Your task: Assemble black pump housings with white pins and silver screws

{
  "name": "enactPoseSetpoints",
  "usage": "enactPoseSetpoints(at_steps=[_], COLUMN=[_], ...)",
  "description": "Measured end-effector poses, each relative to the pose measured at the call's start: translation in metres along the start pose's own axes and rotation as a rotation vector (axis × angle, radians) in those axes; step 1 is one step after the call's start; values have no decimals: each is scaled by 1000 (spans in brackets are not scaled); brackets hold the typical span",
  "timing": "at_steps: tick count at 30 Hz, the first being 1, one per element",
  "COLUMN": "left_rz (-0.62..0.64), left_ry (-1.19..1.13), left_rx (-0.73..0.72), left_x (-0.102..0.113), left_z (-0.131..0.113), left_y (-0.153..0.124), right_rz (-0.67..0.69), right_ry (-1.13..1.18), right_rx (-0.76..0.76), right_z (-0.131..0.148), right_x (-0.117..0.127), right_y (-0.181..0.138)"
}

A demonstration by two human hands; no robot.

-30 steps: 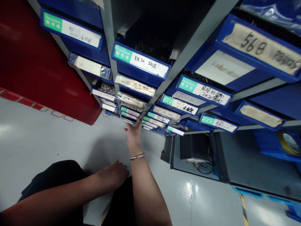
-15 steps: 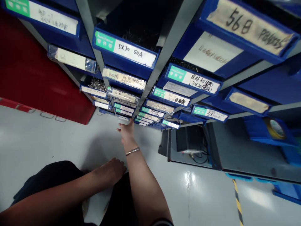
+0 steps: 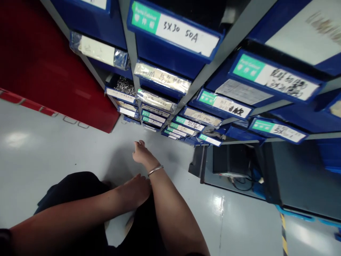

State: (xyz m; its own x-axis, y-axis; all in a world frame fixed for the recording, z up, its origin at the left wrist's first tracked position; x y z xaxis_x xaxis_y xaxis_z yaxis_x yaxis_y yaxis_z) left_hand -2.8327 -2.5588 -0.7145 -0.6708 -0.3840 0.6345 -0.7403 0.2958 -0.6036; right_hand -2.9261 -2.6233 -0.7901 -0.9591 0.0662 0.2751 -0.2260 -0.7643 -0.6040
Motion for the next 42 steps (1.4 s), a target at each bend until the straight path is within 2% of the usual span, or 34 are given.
enactPoseSetpoints(at_steps=[8,15,22,28,33,38,39,42], left_rz=[42,-20,-132,-47,-161,-18,-49,-262], left_ry=[6,88,40,40,45,36,30,-8], left_rx=[-23,-84,-109,-131,-108,-124,-120,-90], left_x=[6,17,17,24,33,36,33,17], left_z=[-4,-7,-7,-7,-7,-6,-7,-9], left_y=[-12,-33,-42,-49,-55,-57,-56,-51], right_rz=[102,73,114,117,127,159,176,241], right_ry=[-15,59,52,63,-25,-128,-160,-249], right_rx=[36,6,-25,-62,-35,-38,-35,0], right_z=[3,-3,9,11,12,17,18,24], right_x=[-6,-9,-16,-19,-21,-22,-23,-23], right_y=[-5,-4,-12,-14,-14,-14,-14,-18])
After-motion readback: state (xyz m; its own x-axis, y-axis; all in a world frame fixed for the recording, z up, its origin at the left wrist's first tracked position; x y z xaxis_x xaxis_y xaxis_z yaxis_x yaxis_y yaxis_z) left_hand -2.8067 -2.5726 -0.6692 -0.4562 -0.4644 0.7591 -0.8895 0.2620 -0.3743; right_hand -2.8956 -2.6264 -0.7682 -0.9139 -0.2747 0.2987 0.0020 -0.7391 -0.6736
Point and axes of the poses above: each hand's wrist, its own y-axis towards the middle knuckle, its own x-axis out of the back of the hand, z = x × y, the point moved 3 cm from there along y, towards the middle knuckle, and after that the axes turned 1 degree about y, right-handed, at the moved point
